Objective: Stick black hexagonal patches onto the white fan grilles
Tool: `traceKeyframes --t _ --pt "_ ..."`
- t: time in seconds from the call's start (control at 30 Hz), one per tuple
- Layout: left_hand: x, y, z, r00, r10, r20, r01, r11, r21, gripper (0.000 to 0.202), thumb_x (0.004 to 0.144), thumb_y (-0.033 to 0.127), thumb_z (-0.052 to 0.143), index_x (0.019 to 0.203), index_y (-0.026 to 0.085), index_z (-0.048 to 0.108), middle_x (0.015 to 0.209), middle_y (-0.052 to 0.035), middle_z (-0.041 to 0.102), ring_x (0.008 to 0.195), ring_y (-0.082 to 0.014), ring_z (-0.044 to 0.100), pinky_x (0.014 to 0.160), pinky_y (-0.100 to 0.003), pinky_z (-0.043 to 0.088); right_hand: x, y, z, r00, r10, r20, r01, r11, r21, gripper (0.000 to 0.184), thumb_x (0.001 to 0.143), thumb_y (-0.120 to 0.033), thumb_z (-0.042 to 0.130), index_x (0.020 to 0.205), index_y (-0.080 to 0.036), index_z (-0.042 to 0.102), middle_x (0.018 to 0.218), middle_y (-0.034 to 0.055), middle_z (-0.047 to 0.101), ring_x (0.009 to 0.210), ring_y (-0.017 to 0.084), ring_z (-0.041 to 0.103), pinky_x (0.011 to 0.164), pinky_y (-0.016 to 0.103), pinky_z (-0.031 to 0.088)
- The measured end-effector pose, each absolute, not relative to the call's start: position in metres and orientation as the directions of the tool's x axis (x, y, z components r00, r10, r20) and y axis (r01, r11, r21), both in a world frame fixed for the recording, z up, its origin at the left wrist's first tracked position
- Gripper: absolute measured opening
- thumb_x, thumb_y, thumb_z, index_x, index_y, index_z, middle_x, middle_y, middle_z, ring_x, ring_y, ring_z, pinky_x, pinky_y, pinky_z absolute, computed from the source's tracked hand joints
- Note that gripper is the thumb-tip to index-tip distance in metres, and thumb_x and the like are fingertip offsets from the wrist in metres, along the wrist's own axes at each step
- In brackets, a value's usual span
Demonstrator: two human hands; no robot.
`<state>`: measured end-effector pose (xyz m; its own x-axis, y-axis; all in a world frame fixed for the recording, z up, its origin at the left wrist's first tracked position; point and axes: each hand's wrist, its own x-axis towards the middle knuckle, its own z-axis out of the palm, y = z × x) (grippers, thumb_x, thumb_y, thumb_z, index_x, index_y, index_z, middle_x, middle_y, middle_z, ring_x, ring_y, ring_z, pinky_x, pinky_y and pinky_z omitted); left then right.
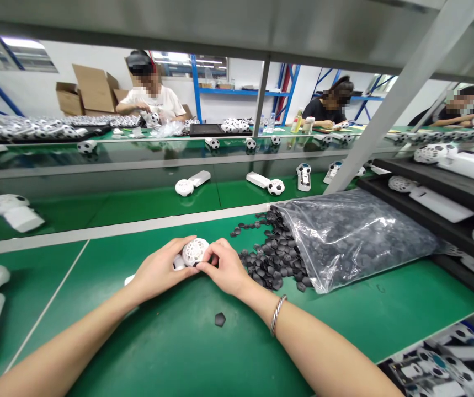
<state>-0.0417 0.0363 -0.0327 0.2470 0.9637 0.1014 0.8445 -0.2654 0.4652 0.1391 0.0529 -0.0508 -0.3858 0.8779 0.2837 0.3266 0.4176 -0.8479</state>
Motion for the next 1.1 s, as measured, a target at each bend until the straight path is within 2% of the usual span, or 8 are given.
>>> traceKeyframes --t 0.23,0.43,0.57,0.63,0.73,0.83,0.97,1.1 --pt "-0.045 0.036 -0.034 0.287 0.953 0.099 0.844 -0.3 0.444 0.062 0.078 0.048 0.05 0.133 0.027 0.032 0.129 -0.0027 0.046 0.108 -0.0241 0.051 0.086 -0.034 0.043 0.139 0.054 -0.052 -0.367 0.902 0.228 0.416 0.378 -0.827 0.014 0.073 -0.021 0.063 0.073 -0.019 0.05 0.079 -0.003 0.042 0.063 0.008 0.046 0.061 0.024 0.041" --pt "-0.046 0.037 -0.032 0.315 0.944 0.099 0.823 -0.323 0.468 0.056 0.079 0.044 0.05 0.13 0.026 0.037 0.127 -0.0041 0.047 0.104 -0.024 0.053 0.087 -0.035 0.043 0.138 0.055 -0.05 -0.301 0.941 0.156 0.471 0.289 -0.833 0.038 0.068 -0.029 0.067 0.097 -0.022 0.043 0.1 0.0006 0.049 0.082 0.014 0.054 0.069 0.028 0.042" --pt "-0.045 0.037 -0.032 0.31 0.944 0.114 0.822 -0.326 0.466 0.057 0.076 0.041 0.055 0.129 0.028 0.036 0.127 -0.002 0.047 0.108 -0.0237 0.051 0.087 -0.035 0.042 0.152 0.051 -0.026 -0.374 0.921 0.109 0.679 0.352 -0.644 0.034 0.068 -0.036 0.067 0.091 -0.023 0.046 0.091 -0.0007 0.054 0.076 0.015 0.054 0.061 0.027 0.037" --pt "-0.045 0.038 -0.032 0.278 0.956 0.098 0.828 -0.29 0.48 0.061 0.071 0.038 0.06 0.126 0.027 0.037 0.123 -0.0015 0.051 0.106 -0.0238 0.052 0.086 -0.035 0.043 0.161 0.045 -0.014 -0.497 0.868 0.011 0.738 0.428 -0.522 0.033 0.062 -0.037 0.073 0.082 -0.023 0.05 0.081 -0.0018 0.055 0.069 0.015 0.052 0.056 0.025 0.032" --pt "-0.048 0.041 -0.032 0.273 0.957 0.1 0.828 -0.287 0.481 0.056 0.067 0.03 0.061 0.12 0.025 0.043 0.116 -0.0021 0.056 0.101 -0.0233 0.054 0.084 -0.034 0.043 0.169 0.031 -0.01 -0.679 0.704 -0.207 0.698 0.533 -0.478 0.031 0.057 -0.029 0.076 0.076 -0.023 0.053 0.076 -0.0028 0.055 0.066 0.014 0.051 0.052 0.024 0.029" --pt "-0.05 0.043 -0.031 0.329 0.931 0.155 0.83 -0.364 0.423 0.057 0.066 0.018 0.055 0.121 0.024 0.044 0.119 -0.0029 0.054 0.107 -0.0234 0.049 0.089 -0.035 0.039 0.169 0.02 -0.017 -0.703 0.649 -0.291 0.698 0.55 -0.458 0.023 0.062 -0.014 0.067 0.077 -0.023 0.051 0.082 -0.0011 0.056 0.069 0.015 0.052 0.054 0.025 0.028" --pt "-0.054 0.045 -0.031 0.373 0.914 0.162 0.84 -0.407 0.359 0.062 0.065 0.011 0.049 0.124 0.028 0.044 0.106 -0.0034 0.057 0.098 -0.0221 0.051 0.086 -0.037 0.038 0.168 0.012 -0.021 -0.669 0.655 -0.352 0.732 0.498 -0.465 0.024 0.058 0.0 0.049 0.07 -0.021 0.047 0.076 -0.0005 0.056 0.068 0.015 0.051 0.054 0.025 0.028" --pt "-0.059 0.045 -0.031 0.477 0.867 0.145 0.782 -0.494 0.38 0.066 0.064 0.006 0.045 0.125 0.03 0.043 0.103 -0.0012 0.058 0.1 -0.0189 0.051 0.099 -0.039 0.03 0.17 0.017 -0.015 -0.708 0.648 -0.282 0.667 0.482 -0.568 0.021 0.068 -0.003 0.048 0.073 -0.023 0.053 0.077 0.0001 0.057 0.072 0.015 0.053 0.06 0.026 0.035"
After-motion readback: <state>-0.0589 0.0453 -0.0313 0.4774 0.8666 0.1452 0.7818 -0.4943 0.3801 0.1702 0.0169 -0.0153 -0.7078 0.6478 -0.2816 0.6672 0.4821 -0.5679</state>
